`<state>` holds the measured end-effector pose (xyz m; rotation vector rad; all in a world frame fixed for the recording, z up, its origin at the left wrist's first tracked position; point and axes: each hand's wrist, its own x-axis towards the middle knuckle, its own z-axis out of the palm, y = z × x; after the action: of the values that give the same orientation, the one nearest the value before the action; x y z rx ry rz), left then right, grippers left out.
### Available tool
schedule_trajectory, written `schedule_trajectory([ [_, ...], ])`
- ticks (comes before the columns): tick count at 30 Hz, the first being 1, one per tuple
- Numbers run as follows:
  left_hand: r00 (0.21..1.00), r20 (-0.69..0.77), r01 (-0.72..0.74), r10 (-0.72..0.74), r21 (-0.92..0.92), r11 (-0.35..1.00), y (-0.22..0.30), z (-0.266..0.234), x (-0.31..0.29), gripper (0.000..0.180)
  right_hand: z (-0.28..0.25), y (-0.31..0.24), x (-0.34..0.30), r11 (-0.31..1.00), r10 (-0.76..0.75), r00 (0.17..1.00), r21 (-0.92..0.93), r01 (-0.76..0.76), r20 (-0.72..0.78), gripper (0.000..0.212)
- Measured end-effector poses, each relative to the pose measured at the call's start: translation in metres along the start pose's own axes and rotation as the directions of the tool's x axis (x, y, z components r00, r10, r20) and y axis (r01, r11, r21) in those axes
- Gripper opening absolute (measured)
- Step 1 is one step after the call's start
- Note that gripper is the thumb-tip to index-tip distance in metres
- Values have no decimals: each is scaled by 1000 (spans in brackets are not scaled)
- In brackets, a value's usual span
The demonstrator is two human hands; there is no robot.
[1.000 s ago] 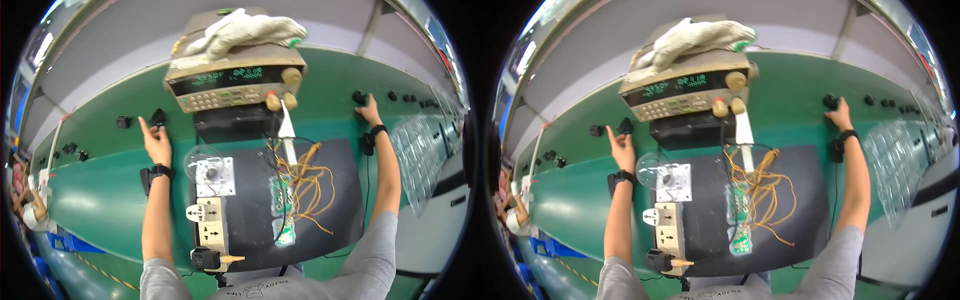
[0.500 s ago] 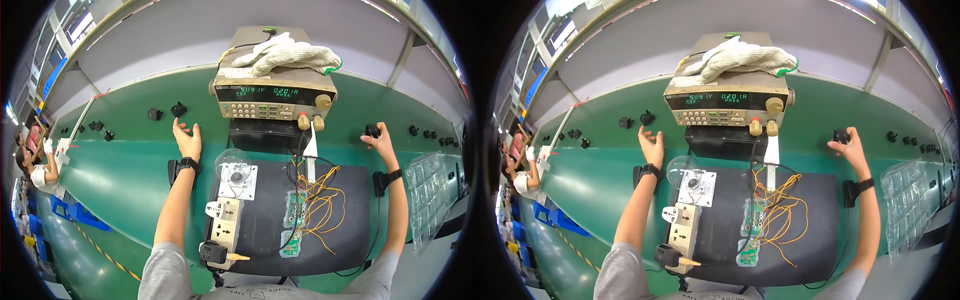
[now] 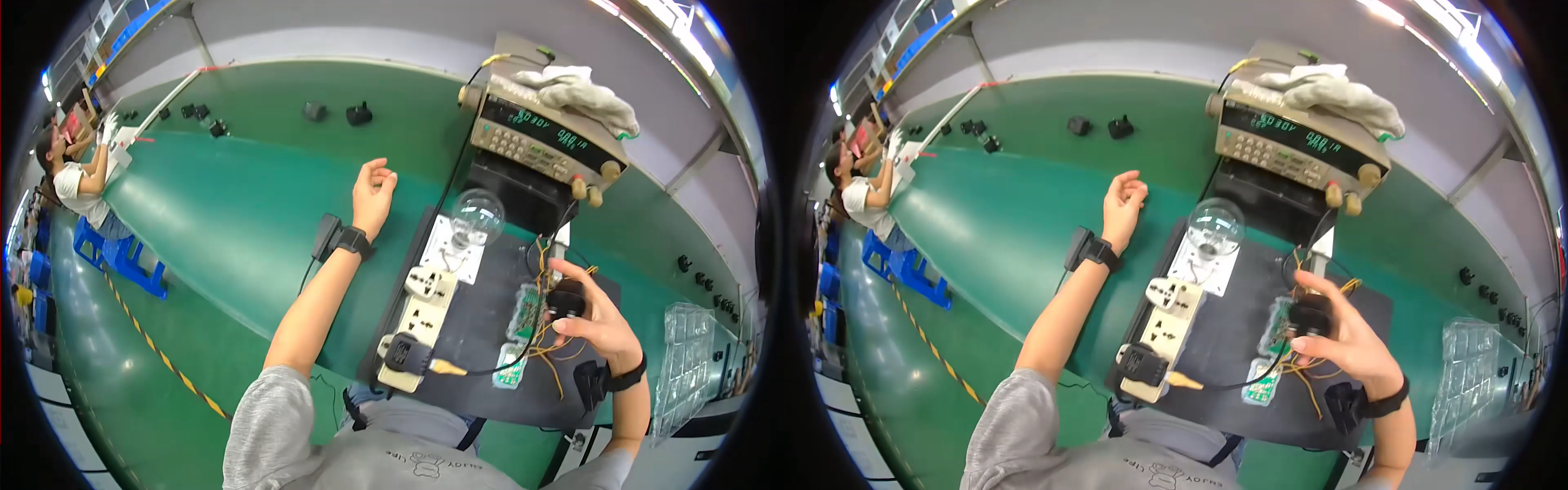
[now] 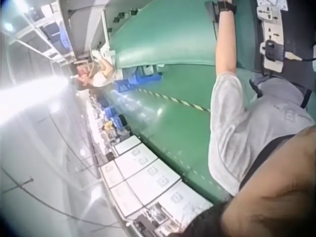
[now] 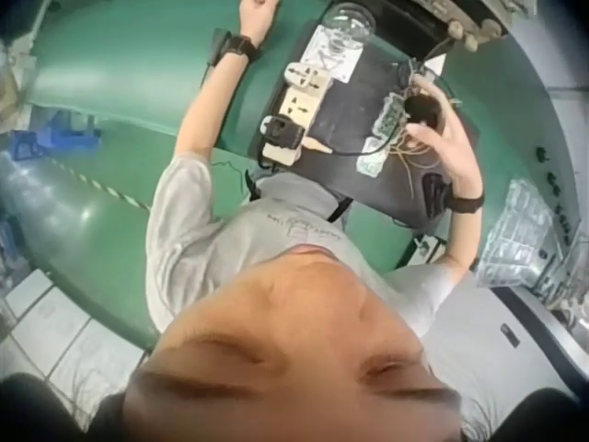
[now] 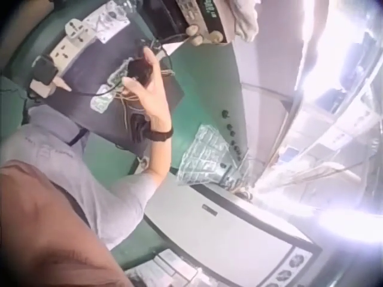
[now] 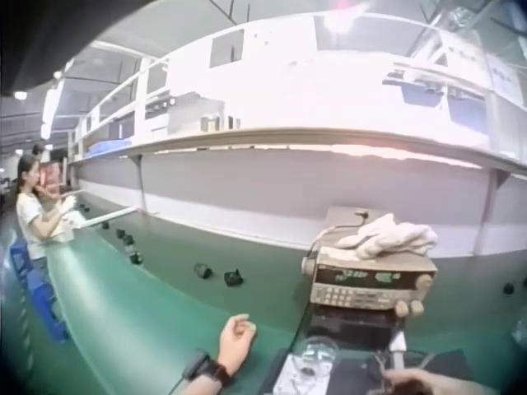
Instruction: The person tests power adapters by plugging them into a power strip, connecting a cable, and checking the display on a testing device. After each test, they unplug the cable and the adapter, placing it on the green workbench.
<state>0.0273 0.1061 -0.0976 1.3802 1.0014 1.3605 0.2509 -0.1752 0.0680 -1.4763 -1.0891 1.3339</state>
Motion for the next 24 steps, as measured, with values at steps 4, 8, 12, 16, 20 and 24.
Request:
schedule_trajectory([
  [4,997,74,9,-5,-60,998,17,-7,-23,32,29,-3,22,991,60,954,-128,-23,293,66],
  [8,995,84,-66,58,91,994,15,-12,-35,31,75,-4,49,643,-253,923,-663,384,289,61],
  [12,990,102,-123,102,236,964,20,-9,-41,32,98,9,68,430,-438,848,-759,488,298,67],
  [16,989,125,-116,83,294,949,21,-12,-41,31,118,4,64,83,-349,862,-904,420,368,73],
  [20,990,130,-90,56,276,957,27,-8,-41,30,125,1,72,-39,-317,885,-937,348,341,74],
  [24,970,107,-241,218,321,916,24,-10,-38,28,122,-1,76,74,-314,864,-897,436,395,71],
])
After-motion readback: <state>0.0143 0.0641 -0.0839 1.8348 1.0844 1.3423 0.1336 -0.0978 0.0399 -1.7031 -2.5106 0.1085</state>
